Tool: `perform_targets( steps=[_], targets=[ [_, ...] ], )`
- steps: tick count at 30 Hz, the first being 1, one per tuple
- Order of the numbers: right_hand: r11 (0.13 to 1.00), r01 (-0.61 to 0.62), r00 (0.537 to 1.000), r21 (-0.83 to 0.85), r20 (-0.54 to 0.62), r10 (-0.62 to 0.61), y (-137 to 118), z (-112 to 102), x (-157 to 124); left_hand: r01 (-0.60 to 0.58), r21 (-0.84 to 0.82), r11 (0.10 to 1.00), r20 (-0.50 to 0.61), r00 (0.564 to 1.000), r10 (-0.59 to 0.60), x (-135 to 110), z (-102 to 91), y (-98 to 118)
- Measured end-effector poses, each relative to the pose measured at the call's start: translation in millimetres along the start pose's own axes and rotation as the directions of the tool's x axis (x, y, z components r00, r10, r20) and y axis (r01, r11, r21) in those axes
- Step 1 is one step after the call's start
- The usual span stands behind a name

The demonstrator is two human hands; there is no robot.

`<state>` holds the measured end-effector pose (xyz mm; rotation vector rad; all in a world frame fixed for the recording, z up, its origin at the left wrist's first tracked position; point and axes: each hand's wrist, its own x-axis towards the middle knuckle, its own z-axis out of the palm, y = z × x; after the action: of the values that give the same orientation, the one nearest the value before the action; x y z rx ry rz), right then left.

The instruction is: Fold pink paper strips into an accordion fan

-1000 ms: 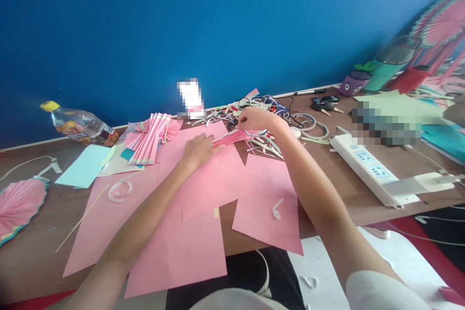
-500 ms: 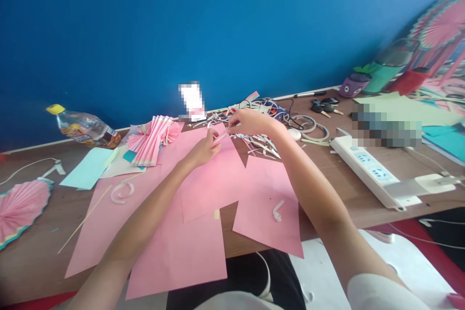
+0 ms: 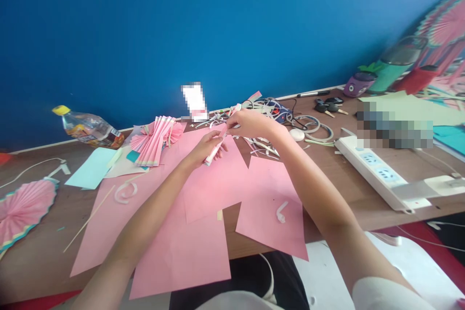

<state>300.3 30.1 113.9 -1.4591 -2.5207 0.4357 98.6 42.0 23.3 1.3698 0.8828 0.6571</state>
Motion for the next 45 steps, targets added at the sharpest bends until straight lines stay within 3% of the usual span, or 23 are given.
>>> perform_targets(
  steps=[3,8,17,24,32,34,39,45],
  targets=[
    [0.997,0.05,0.999,-0.06,-0.002,-0.051,-2,4,1,0.031,-0.069,0.997,-0.082,0.996,-0.036,2,2.3,-4],
    [0.993,0.115,0.991,-0.017,0.071,-0.113,-15,6,1,0.094,-0.157,0.983,-0.147,0.982,-0.117,5,2.8,-12],
    [0.985,0.081,0.993,-0.153,0.097,-0.067,-31,6,-2,0.19,-0.302,0.934,-0.111,0.966,-0.232,4,1.8,-13],
    [0.962,0.111,0.991,-0.249,0.102,-0.088,-37,10,-3,0.181,-0.338,0.924,-0.188,0.949,-0.254,10,6.1,-12],
    [0.962,0.14,0.983,-0.236,0.153,-0.105,-53,6,-10,0.15,-0.408,0.901,-0.248,0.931,-0.267,9,1.3,-14],
    [0.957,0.152,0.983,-0.247,0.138,-0.12,-55,3,-13,0.136,-0.411,0.901,-0.231,0.941,-0.248,7,-0.7,-14],
    [0.936,0.11,0.994,-0.336,0.052,-0.098,-47,-3,-16,0.156,-0.276,0.948,-0.068,0.981,-0.181,4,1.8,-14],
    [0.924,0.044,0.998,-0.381,-0.016,-0.054,-27,-8,-13,0.136,-0.114,0.984,0.009,0.991,-0.136,0,7.4,-14]
  ],
)
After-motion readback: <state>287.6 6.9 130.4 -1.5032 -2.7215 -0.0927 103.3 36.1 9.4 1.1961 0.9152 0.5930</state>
